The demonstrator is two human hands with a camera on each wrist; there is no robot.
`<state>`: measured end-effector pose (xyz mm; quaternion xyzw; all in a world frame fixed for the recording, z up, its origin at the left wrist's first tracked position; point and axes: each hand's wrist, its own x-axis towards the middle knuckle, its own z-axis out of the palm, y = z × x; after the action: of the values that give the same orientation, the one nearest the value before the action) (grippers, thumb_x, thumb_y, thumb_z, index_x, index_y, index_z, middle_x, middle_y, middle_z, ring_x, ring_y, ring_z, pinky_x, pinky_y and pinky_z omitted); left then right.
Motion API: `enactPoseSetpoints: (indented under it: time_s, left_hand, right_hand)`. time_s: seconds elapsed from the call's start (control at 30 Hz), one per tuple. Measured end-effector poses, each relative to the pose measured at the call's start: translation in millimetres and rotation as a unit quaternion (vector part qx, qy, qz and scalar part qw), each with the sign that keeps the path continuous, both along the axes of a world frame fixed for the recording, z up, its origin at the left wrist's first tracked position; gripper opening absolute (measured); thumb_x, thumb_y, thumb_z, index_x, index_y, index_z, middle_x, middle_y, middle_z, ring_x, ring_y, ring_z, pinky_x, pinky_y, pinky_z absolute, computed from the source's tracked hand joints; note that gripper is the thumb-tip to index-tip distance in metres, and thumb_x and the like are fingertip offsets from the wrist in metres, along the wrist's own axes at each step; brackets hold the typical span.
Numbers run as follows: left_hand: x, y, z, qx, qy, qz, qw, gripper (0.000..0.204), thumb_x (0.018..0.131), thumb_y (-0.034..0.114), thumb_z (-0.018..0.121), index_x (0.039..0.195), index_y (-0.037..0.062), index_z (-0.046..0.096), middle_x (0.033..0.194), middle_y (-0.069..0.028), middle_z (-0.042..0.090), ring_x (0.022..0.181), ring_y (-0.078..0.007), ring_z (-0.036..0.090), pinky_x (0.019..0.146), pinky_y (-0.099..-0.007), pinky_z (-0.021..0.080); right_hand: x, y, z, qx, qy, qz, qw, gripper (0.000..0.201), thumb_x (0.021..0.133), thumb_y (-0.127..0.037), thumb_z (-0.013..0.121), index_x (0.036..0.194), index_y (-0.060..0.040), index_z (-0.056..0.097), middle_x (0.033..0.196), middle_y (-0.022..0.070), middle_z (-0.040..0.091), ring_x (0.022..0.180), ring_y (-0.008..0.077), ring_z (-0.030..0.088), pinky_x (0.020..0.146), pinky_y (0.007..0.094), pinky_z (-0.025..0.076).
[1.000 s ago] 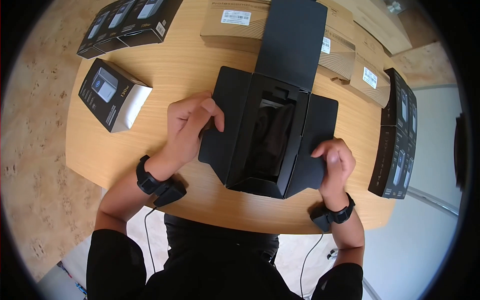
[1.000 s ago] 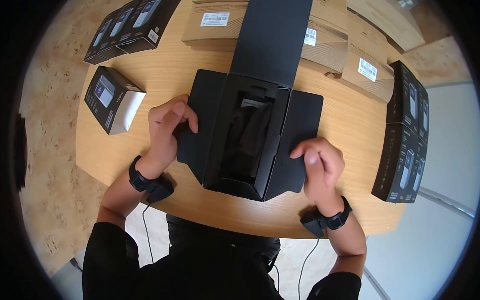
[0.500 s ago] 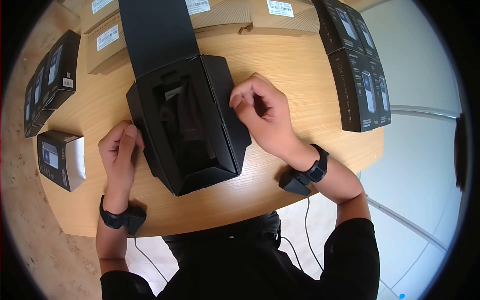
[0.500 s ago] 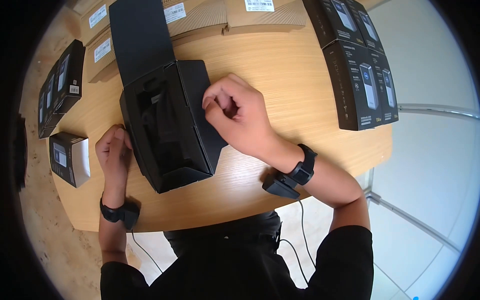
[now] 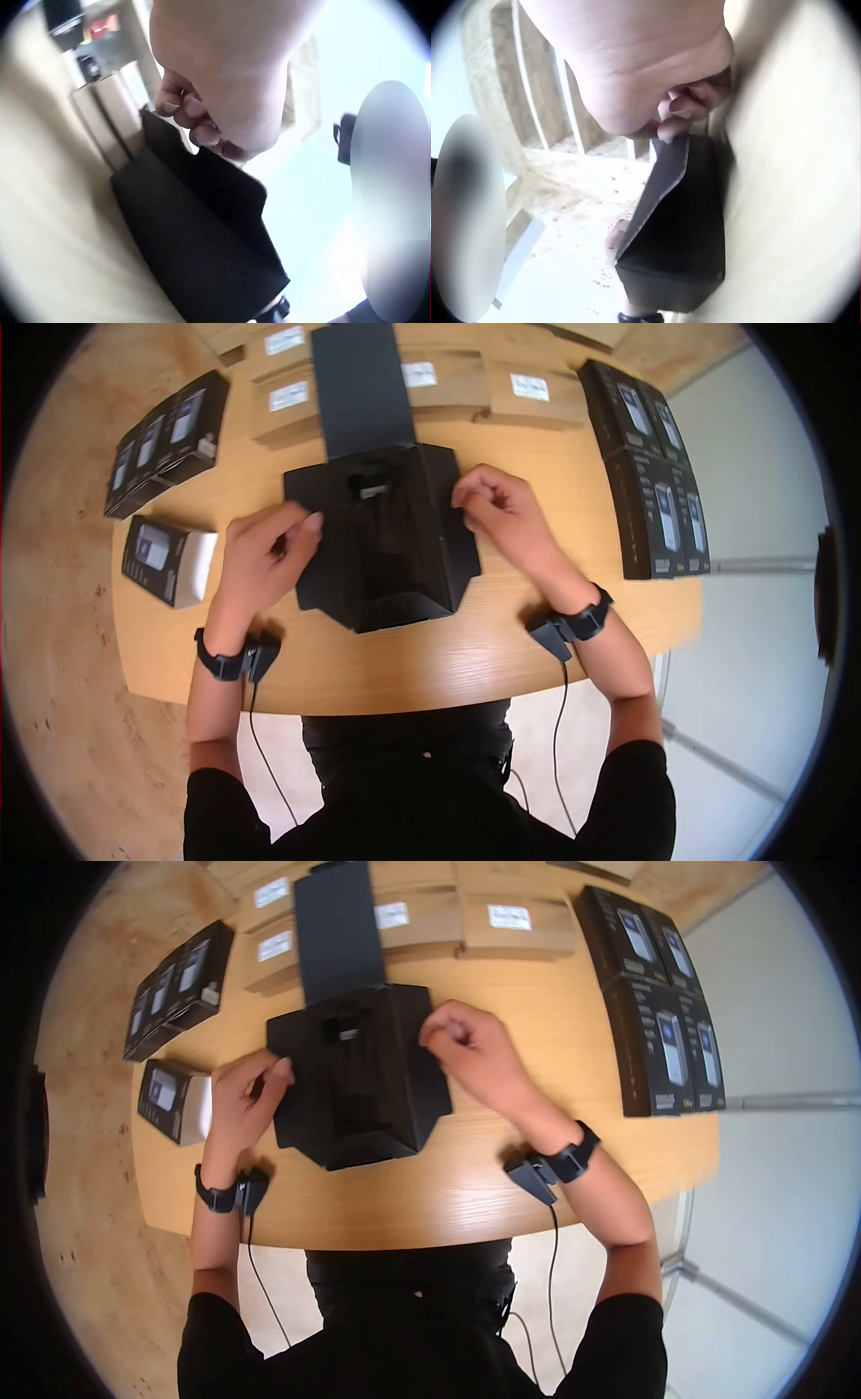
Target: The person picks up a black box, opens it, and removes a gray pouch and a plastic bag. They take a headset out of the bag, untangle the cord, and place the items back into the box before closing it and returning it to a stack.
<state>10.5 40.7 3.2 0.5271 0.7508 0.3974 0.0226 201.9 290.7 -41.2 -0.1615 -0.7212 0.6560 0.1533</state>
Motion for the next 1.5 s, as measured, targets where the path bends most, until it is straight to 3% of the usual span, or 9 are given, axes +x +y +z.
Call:
enactPoseSetpoints:
  time_s: [0.1,0.17,0.37,0.6,0.73,1.1,1.27,1.37,1.5]
  left_hand:
    - [-4,15,44,0.035,0.052,-0.015,0.998,0.023,0.096,0.014,0.074,0.078,0.0022,0.064,0.059,-0.0102,0.05,0.05,-0.0264,0.047,0.049,-0.0348,0.037]
    - [-13,28,68,0.072,0.008,-0.004,0.997,0.027,0.099,0.019,0.071,0.08,0.0017,0.065,0.058,-0.0066,0.043,0.05,-0.0138,0.043,0.048,-0.0324,0.032]
    - [-28,68,119,0.289,-0.329,-0.075,0.896,0.032,0.102,0.02,0.065,0.076,0.0017,0.068,0.058,0.0054,0.048,0.053,-0.0024,0.04,0.049,-0.0235,0.028]
    - [-41,80,104,0.376,-0.51,-0.098,0.768,0.033,0.101,0.022,0.062,0.073,0.0044,0.061,0.058,0.0045,0.044,0.05,-0.0035,0.032,0.047,-0.0234,0.025]
    - [-32,82,98,0.372,-0.517,-0.067,0.768,0.032,0.101,0.019,0.062,0.073,0.0039,0.061,0.062,0.0034,0.047,0.052,-0.0029,0.033,0.048,-0.0227,0.026]
    - [-7,78,110,0.378,-0.366,-0.046,0.849,0.039,0.104,0.023,0.056,0.069,0.0073,0.053,0.058,0.0022,0.044,0.048,-0.0057,0.029,0.048,-0.0261,0.023]
    - [-28,65,106,0.389,-0.567,-0.186,0.701,0.022,0.098,0.013,0.062,0.079,0.002,0.065,0.068,-0.0016,0.058,0.049,-0.0061,0.036,0.047,-0.0251,0.026]
    - [-20,60,118,0.377,-0.499,-0.12,0.771,0.026,0.101,0.018,0.059,0.079,0.0028,0.062,0.066,-0.0012,0.054,0.051,-0.0053,0.035,0.049,-0.0251,0.025]
    - [-5,58,131,0.346,-0.378,-0.06,0.857,0.039,0.105,0.025,0.053,0.071,0.0059,0.051,0.063,-0.0004,0.047,0.052,-0.0058,0.032,0.051,-0.0256,0.025]
  right_hand:
    - [-4,6,47,0.115,-0.07,0.066,0.989,0.008,0.098,-0.005,0.063,0.096,-0.0003,0.069,0.072,-0.0015,0.062,0.065,0.0056,0.058,0.059,0.0237,0.044]
    - [-8,2,90,0.195,-0.146,0.125,0.962,0.008,0.097,-0.005,0.064,0.098,-0.0001,0.069,0.073,-0.0004,0.064,0.067,0.0062,0.061,0.06,0.0233,0.046]
    - [-40,-33,180,0.18,-0.008,0.047,0.983,0.006,0.098,-0.006,0.066,0.1,-0.0017,0.07,0.074,-0.0025,0.064,0.067,0.003,0.058,0.059,0.0216,0.042]
    - [-60,-70,179,0.275,-0.079,0.149,0.947,0.018,0.094,-0.019,0.077,0.102,-0.0049,0.07,0.072,0.0069,0.064,0.063,0.0145,0.064,0.058,0.0275,0.047]
    - [-63,-86,156,0.355,-0.06,0.181,0.915,0.049,0.088,-0.047,0.082,0.109,-0.0044,0.069,0.081,0.0097,0.069,0.072,0.0292,0.069,0.064,0.0402,0.054]
    - [-67,-116,121,0.381,-0.001,0.245,0.892,0.045,0.09,-0.047,0.078,0.097,-0.0042,0.067,0.078,0.0095,0.066,0.077,0.0305,0.067,0.077,0.0426,0.048]
    - [-63,-92,148,0.327,-0.047,0.308,0.892,0.044,0.09,-0.045,0.079,0.097,-0.0029,0.068,0.086,0.0134,0.07,0.082,0.0324,0.069,0.076,0.0427,0.05]
    - [-62,-67,165,0.267,-0.191,0.248,0.912,0.039,0.092,-0.04,0.079,0.095,-0.0023,0.069,0.093,0.0154,0.072,0.085,0.0349,0.07,0.075,0.0433,0.052]
    - [-60,-47,130,0.522,-0.144,0.148,0.828,0.026,0.09,-0.027,0.079,0.094,-0.0024,0.07,0.092,0.0165,0.071,0.088,0.0369,0.071,0.076,0.0449,0.056]
